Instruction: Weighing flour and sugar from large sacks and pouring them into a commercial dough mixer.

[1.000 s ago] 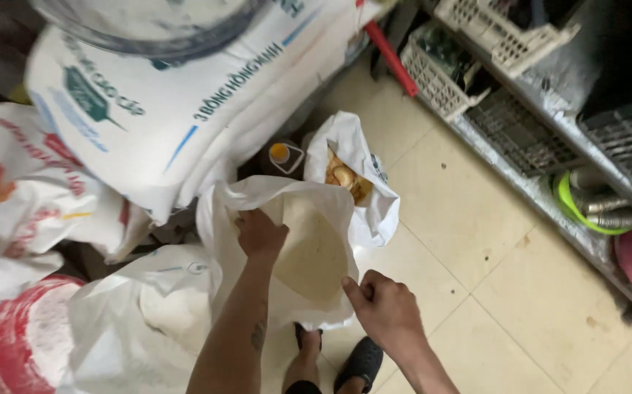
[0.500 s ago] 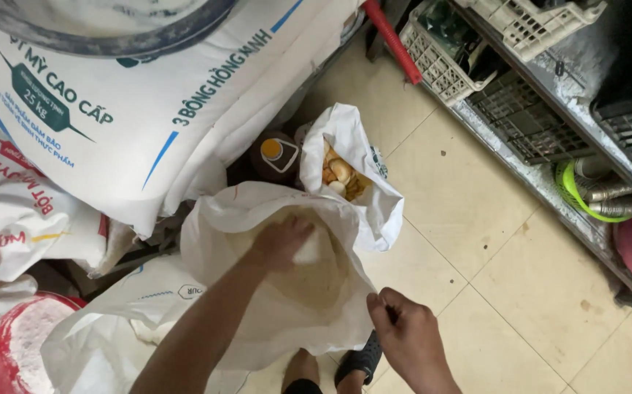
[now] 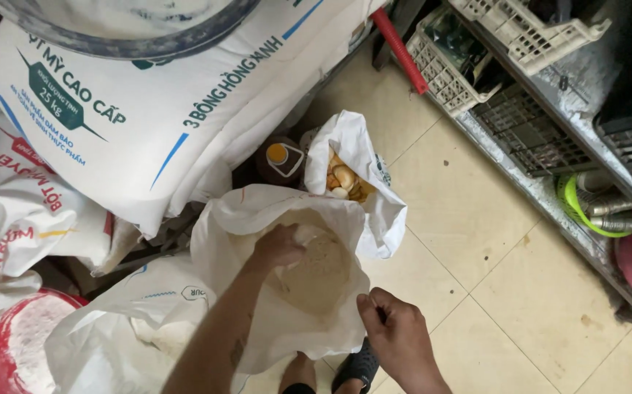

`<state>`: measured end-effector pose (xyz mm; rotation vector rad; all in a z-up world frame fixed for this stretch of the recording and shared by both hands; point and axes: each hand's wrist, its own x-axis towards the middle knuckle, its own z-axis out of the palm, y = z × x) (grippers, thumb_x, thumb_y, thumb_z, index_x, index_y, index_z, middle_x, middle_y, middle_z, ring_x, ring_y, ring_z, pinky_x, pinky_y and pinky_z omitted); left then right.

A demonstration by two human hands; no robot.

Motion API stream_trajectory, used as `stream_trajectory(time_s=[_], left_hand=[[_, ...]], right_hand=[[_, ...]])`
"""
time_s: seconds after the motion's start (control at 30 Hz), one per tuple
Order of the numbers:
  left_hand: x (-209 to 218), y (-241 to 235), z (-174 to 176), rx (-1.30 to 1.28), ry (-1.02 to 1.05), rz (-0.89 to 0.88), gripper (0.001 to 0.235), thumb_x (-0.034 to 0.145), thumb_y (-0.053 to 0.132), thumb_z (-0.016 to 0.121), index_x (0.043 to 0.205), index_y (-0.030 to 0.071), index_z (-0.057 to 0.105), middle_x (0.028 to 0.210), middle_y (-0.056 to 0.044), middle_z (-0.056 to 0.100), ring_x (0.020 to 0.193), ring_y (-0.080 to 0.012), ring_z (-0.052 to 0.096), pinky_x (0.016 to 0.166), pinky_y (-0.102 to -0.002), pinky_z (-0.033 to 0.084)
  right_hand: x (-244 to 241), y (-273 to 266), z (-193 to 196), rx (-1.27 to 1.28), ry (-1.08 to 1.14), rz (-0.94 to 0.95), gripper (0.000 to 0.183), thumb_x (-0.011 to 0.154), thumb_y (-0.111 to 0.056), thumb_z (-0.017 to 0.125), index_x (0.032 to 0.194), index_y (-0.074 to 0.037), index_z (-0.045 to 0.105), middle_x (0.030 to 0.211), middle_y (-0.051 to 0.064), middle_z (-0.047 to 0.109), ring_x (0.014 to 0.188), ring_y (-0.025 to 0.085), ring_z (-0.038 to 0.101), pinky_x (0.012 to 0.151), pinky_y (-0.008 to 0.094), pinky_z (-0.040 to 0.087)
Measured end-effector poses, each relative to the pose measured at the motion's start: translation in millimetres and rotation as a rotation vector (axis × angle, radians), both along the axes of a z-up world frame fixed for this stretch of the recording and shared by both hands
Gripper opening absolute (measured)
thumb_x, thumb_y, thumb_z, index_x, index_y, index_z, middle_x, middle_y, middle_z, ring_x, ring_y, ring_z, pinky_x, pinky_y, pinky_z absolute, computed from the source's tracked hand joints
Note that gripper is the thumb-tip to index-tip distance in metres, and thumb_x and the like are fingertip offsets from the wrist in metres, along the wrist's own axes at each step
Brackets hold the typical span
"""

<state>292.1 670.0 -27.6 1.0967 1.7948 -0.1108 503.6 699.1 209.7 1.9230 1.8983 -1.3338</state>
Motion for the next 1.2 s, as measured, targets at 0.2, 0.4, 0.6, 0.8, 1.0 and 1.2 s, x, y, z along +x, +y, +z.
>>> stream_trajectory(time_s=[0.2, 0.4, 0.6, 0.8, 1.0, 1.2], left_hand=[[3, -22, 25, 0.105, -0.346, 0.412, 0.049, 0.067, 0.021, 0.055, 0.114, 0.009, 0.059, 0.096, -0.007, 0.067, 0.08, -0.0204, 0.06, 0.071, -0.03, 0.046], [10, -26, 6, -0.058, -0.401, 0.573, 0.05, 0.068, 0.019, 0.06, 0.116, 0.006, 0.06, 0.082, -0.005, 0.065, 0.067, -0.0155, 0.057, 0.06, -0.026, 0.047], [23, -44, 17, 0.0, -0.296, 0.675, 0.046, 0.066, 0.022, 0.058, 0.11, 0.01, 0.064, 0.103, -0.007, 0.067, 0.095, -0.0226, 0.061, 0.081, -0.029, 0.047], [16, -64, 91, 0.094, -0.239, 0.729, 0.061, 0.066, 0.024, 0.054, 0.126, 0.019, 0.054, 0.111, -0.005, 0.065, 0.101, -0.0237, 0.059, 0.085, -0.031, 0.046], [19, -97, 137, 0.256, -0.459, 1.172, 0.056, 0.071, 0.007, 0.052, 0.127, 0.007, 0.054, 0.104, -0.01, 0.064, 0.083, -0.0192, 0.058, 0.069, -0.027, 0.046], [33, -128, 209, 0.252, -0.544, 1.362, 0.061, 0.073, 0.013, 0.054, 0.134, 0.013, 0.047, 0.122, -0.013, 0.053, 0.105, -0.0276, 0.052, 0.086, -0.039, 0.045]], right_hand=[[5, -3, -3, 0.048, 0.029, 0.061, 0.031, 0.082, -0.025, 0.061, 0.058, -0.006, 0.059, 0.043, 0.003, 0.052, 0.039, 0.014, 0.042, 0.043, 0.028, 0.038], [5, -10, 0, 0.063, 0.023, 0.064, 0.034, 0.083, -0.029, 0.06, 0.059, -0.005, 0.058, 0.044, 0.004, 0.05, 0.041, 0.014, 0.042, 0.045, 0.028, 0.04], [2, -20, 7, 0.08, 0.011, 0.035, 0.033, 0.084, -0.03, 0.059, 0.06, -0.007, 0.057, 0.046, 0.004, 0.052, 0.042, 0.014, 0.045, 0.048, 0.028, 0.042], [22, -37, 33, 0.001, -0.001, -0.051, 0.038, 0.087, -0.041, 0.052, 0.07, -0.008, 0.062, 0.053, 0.002, 0.055, 0.051, 0.013, 0.05, 0.054, 0.025, 0.043], [38, -83, 56, -0.132, 0.071, -0.137, 0.04, 0.088, -0.042, 0.049, 0.085, -0.006, 0.066, 0.058, 0.005, 0.055, 0.056, 0.014, 0.052, 0.056, 0.026, 0.044], [82, -137, 67, -0.107, 0.311, -0.278, 0.032, 0.09, -0.028, 0.054, 0.084, 0.0, 0.067, 0.058, 0.008, 0.053, 0.053, 0.016, 0.047, 0.051, 0.027, 0.041]])
